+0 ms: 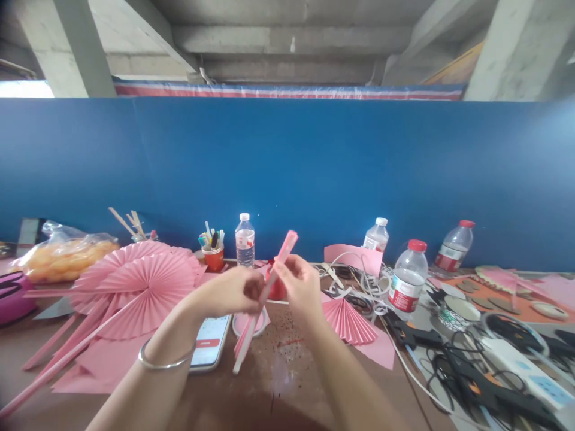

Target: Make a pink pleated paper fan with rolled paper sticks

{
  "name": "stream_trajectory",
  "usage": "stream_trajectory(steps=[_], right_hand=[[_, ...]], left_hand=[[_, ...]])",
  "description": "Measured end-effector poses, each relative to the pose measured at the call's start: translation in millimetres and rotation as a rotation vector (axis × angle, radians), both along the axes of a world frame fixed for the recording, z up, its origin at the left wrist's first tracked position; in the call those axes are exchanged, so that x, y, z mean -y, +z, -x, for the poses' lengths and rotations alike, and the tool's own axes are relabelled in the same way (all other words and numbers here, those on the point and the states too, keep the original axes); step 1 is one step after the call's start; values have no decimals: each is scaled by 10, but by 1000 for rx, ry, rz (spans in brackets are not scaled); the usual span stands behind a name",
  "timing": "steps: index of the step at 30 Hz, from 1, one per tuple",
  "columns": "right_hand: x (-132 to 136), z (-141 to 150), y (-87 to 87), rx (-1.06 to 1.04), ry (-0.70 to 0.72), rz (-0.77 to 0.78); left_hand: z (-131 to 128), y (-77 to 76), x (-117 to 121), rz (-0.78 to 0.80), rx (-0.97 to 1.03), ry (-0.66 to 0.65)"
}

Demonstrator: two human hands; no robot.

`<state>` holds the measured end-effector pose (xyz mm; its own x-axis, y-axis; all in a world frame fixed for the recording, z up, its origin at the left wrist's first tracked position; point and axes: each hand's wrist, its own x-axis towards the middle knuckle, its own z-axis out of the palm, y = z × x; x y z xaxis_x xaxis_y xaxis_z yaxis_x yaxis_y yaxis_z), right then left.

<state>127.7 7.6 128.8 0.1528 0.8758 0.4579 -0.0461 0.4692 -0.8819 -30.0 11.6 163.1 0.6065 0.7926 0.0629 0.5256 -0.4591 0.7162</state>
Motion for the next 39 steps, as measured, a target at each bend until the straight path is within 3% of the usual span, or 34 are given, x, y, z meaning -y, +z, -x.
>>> stream_trajectory(steps=[3,5,7,10,12,16,20,28,32,33,35,37,39], right_hand=[[1,-101,52,-71,-50,27],[5,-133,65,-89,-32,54],[13,-135,72,-68,27,101],[39,-106,91,47,115,171],[61,-81,107,167,107,159],[98,-34,106,336,90,94],[104,3,80,381,105,112],[44,-13,32,283,232,134],[52,-22,39,354,273,121],[66,-18,49,365,243,100],[113,-6,76,384,54,-2],[177,10,108,445,-187,-178],[242,29,136,560,-292,-340]], left_hand=[[-100,-4,72,39,-152,-116],[-135,-4,77,8,-141,-135],[-140,9,47,-57,-17,-71],[-119,53,-10,-159,307,165],[-105,82,-25,-203,431,252],[-106,74,5,-229,404,202],[-128,21,17,-290,378,244],[-77,120,5,32,617,179],[-40,116,-22,46,664,165],[-37,99,-39,18,660,191],[-39,58,-76,-58,645,280],[-54,24,-97,-113,650,367],[-82,5,-91,-128,678,404]])
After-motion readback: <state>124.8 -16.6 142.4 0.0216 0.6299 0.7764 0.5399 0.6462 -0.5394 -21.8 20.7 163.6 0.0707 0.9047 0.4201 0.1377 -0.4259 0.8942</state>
